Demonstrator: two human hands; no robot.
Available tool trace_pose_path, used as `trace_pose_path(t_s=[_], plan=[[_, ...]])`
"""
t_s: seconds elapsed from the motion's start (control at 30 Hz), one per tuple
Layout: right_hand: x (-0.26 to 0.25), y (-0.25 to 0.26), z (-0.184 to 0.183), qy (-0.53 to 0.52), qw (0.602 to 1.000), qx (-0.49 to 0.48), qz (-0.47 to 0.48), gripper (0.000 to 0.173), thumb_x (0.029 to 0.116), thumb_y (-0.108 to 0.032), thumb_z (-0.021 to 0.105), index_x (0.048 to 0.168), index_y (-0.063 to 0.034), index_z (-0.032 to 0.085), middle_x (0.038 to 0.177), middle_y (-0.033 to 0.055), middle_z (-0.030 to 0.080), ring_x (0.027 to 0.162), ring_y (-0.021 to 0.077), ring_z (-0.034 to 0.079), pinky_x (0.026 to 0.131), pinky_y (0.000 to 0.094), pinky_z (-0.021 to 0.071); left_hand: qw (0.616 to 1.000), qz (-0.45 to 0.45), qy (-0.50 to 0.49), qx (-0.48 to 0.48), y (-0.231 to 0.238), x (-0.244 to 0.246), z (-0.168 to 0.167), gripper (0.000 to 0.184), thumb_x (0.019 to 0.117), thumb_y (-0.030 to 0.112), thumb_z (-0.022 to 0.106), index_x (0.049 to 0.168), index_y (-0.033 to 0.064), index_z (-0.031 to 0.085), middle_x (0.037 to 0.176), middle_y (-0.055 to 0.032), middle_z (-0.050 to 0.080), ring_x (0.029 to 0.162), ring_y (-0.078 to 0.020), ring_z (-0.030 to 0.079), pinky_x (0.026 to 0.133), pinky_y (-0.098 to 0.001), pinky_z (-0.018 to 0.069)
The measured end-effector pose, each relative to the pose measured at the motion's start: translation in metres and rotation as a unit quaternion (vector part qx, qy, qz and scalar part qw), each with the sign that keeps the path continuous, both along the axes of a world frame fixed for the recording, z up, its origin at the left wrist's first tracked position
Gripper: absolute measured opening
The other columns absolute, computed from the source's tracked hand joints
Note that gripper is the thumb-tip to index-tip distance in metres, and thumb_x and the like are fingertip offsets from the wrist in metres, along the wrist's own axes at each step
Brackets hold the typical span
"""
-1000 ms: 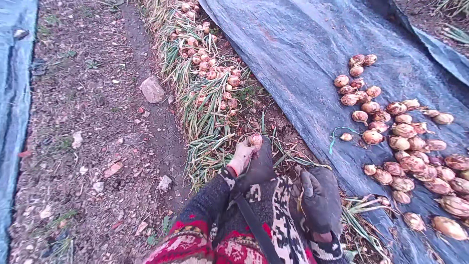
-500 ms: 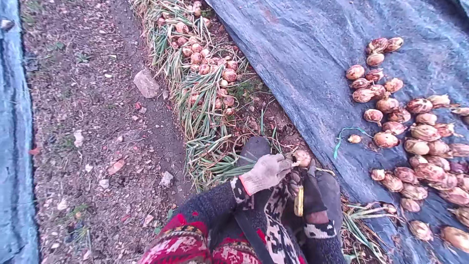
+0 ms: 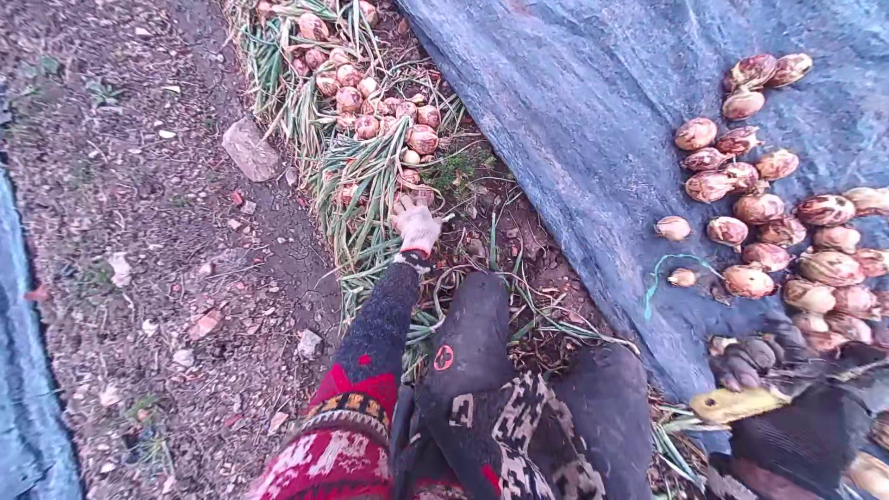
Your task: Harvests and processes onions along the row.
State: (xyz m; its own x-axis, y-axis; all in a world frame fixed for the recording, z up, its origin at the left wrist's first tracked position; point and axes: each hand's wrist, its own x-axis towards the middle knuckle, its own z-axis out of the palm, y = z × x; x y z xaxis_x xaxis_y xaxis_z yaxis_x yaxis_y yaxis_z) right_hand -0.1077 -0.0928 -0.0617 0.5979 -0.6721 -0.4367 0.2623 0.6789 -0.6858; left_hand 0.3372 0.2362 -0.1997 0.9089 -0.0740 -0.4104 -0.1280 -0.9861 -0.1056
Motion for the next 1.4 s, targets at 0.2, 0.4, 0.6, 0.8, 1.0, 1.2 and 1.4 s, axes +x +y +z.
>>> trace_pose_path(t_s=[0.2,0.4,0.6,0.8,1.0,1.2,1.4], plan=[[0.023,0.136,-0.073,0.361,0.9,0.081,0.229,0.05,0.1003,-0.059,0.053,0.111,-0.0121,0.066,0.075,0.0069,0.064,0.054,0.0155,0.06,0.046,0.0336,0.0538,0.992,0.062,-0.103,0.026,0.017,0.046,-0.08,0.095,0.0734,0.074,0.07,0.145,0.0136,0.057,0.156,-0.0209,0.043,0.145,-0.0481,0.035,0.115,-0.0771,0.0185],[0.02,0.198,-0.069,0.346,0.897,-0.013,0.274,0.049,0.0991,-0.035,0.066,0.139,-0.0082,0.058,0.081,0.0069,0.067,0.059,0.0125,0.06,0.051,0.0295,0.053,0.991,-0.034,-0.092,-0.092,0.024,0.012,-0.075,0.096,0.0657,0.066,0.077,0.147,0.0186,0.056,0.158,-0.018,0.042,0.152,-0.043,0.027,0.123,-0.0681,0.0076],[0.043,0.195,-0.065,0.338,0.882,-0.177,0.278,0.06,0.0999,-0.03,0.063,0.152,-0.0065,0.046,0.146,0.0101,0.058,0.128,0.0108,0.058,0.109,0.031,0.0476,0.867,-0.02,0.105,-0.487,0.025,-0.121,0.013,0.102,0.065,0.047,0.092,0.144,0.0008,0.046,0.134,-0.0128,0.064,0.122,-0.0156,0.063,0.107,-0.0359,0.0529],[0.036,0.225,-0.039,0.178,0.918,-0.251,0.249,0.06,0.1033,-0.043,0.054,0.146,-0.0005,0.051,0.137,0.01,0.063,0.119,0.0102,0.063,0.102,0.0295,0.0533,0.755,-0.151,0.422,-0.479,0.035,-0.232,0.127,0.086,0.0714,0.043,0.09,0.142,0.0084,0.055,0.132,-0.0082,0.066,0.117,-0.015,0.065,0.103,-0.0397,0.0552],[-0.002,0.253,-0.018,0.138,0.942,-0.235,0.196,0.043,0.1035,-0.036,0.058,0.133,-0.0055,0.066,0.118,0.0031,0.074,0.099,0.0067,0.07,0.088,0.0258,0.0591,0.785,-0.225,0.346,-0.463,0.055,-0.286,0.161,0.077,0.0751,0.048,0.087,0.138,0.0114,0.061,0.129,-0.0064,0.068,0.112,-0.0139,0.067,0.099,-0.0396,0.0568],[-0.025,0.273,0.024,0.033,0.971,-0.164,0.172,0.04,0.1035,-0.046,0.055,0.105,-0.01,0.072,0.062,-0.0026,0.057,0.051,0.0071,0.052,0.049,0.0256,0.05,0.871,0.084,0.192,-0.444,0.097,-0.267,0.103,0.064,0.085,0.043,0.079,0.136,0.0085,0.062,0.117,-0.0086,0.072,0.102,-0.0174,0.07,0.092,-0.0403,0.0589],[-0.016,0.245,-0.012,0.256,0.889,-0.159,0.346,0.055,0.1049,-0.055,0.044,0.139,-0.0154,0.061,0.119,0.0043,0.07,0.103,0.0117,0.066,0.092,0.0379,0.0551,0.842,0.091,0.179,-0.5,0.067,-0.259,0.128,0.049,0.0882,0.032,0.079,0.13,0.0112,0.068,0.11,-0.0063,0.075,0.094,-0.0179,0.074,0.085,-0.043,0.0635]])
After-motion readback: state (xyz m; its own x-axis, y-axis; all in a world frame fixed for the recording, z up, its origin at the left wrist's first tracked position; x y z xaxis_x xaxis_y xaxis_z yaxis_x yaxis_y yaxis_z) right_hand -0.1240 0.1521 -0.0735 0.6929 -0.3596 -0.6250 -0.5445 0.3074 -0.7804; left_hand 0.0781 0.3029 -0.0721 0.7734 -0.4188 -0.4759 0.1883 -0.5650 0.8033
